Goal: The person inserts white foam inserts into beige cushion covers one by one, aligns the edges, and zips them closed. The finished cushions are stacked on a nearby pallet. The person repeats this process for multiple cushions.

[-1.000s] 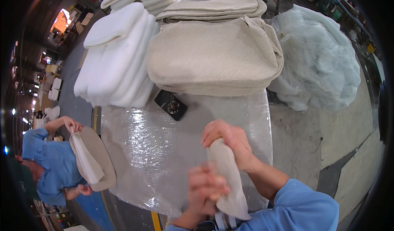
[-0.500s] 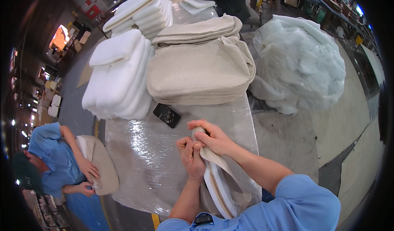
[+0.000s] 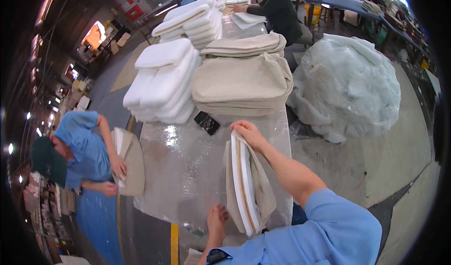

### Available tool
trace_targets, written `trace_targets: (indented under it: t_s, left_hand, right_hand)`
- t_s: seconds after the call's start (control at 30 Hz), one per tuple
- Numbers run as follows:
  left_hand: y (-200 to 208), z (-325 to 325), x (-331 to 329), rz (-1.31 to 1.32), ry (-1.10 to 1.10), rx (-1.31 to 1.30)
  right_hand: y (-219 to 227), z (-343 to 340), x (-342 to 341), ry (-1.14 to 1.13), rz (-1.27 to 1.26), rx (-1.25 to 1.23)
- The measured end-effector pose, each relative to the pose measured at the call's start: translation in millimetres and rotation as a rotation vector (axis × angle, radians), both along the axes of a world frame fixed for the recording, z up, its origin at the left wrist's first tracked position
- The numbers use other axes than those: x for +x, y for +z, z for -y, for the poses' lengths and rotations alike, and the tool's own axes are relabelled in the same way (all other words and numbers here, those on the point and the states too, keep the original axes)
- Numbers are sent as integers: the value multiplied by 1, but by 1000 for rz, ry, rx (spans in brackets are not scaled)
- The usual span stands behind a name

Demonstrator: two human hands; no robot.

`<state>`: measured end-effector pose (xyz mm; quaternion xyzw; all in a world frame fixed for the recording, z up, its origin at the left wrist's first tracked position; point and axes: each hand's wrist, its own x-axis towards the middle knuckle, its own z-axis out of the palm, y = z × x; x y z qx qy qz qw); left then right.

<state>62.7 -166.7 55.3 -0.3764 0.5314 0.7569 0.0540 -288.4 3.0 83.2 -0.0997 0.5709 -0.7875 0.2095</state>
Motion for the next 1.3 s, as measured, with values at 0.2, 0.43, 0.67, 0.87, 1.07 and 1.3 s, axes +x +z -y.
trace_targets:
  t_s: [0.2,0.43,0.67,0.87,1.07,1.3]
  left_hand:
    - [-2,-50,169,113,-72,379]
    - [55,-92,137,-352,218,254]
    - [42,-101,120,-555,405,194]
    - [12,-65,95,-538,475,-156]
    - [9,35,32,-507,674,-284]
    - [18,56,-132,-814,489,-6]
  right_hand:
    - [-18,31,3,-321,-230,322]
    - [-8,52,1,-377,-250,394]
    - [-12,36,14,-405,-114,321]
    - [9,-23,36,-453,57,138]
    - [-6,-114,157,-429,207,219]
    - [-6,-149,340,-43,588,167]
